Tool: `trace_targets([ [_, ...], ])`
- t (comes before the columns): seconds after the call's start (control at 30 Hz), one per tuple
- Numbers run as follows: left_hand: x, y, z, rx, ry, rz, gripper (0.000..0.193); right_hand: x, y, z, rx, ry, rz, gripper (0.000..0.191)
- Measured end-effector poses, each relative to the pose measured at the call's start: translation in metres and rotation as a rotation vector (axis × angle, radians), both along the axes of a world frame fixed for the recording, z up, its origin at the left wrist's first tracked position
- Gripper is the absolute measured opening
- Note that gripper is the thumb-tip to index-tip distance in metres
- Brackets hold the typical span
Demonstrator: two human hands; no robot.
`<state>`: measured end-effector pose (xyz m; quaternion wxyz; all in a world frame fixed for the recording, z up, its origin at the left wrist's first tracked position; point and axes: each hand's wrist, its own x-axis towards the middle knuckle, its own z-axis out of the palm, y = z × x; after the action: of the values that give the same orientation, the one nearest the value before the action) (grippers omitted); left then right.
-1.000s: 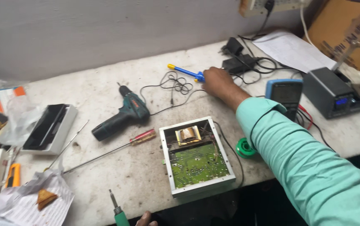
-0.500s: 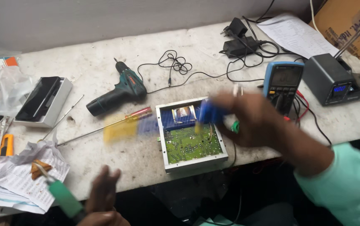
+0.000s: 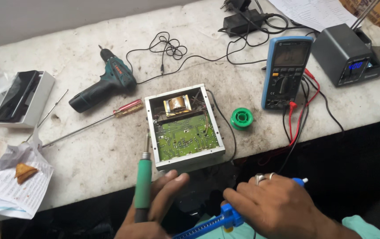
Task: The person solders components on a green circuit board mounted inside an open metal enclosure, holding a soldering iron in one hand and solder wire in the other. They briefly pick up a blue desoldering pump and use it on the board joints, then resume soldering multiple points across the board.
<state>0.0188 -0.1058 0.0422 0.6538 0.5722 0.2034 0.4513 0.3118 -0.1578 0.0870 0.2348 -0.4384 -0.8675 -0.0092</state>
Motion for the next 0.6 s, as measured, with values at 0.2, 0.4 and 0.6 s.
trace_targets([
  [0.2,0.094,-0.017,0.025,0.533,0.316,0.366,0.018,-0.011,-0.013,-0.05,-0.065,0.042,-0.027,0.018],
  [0.4,0.089,-0.023,-0.005,0.442,0.312,0.287,0.02,-0.011,-0.013,-0.078,-0.202,-0.096,0.059,0.016],
  [0.6,0.068,-0.012,0.037,-0.037,0.244,0.036,0.01,-0.008,0.001,-0.059,-0.104,0.278,0.012,0.02],
])
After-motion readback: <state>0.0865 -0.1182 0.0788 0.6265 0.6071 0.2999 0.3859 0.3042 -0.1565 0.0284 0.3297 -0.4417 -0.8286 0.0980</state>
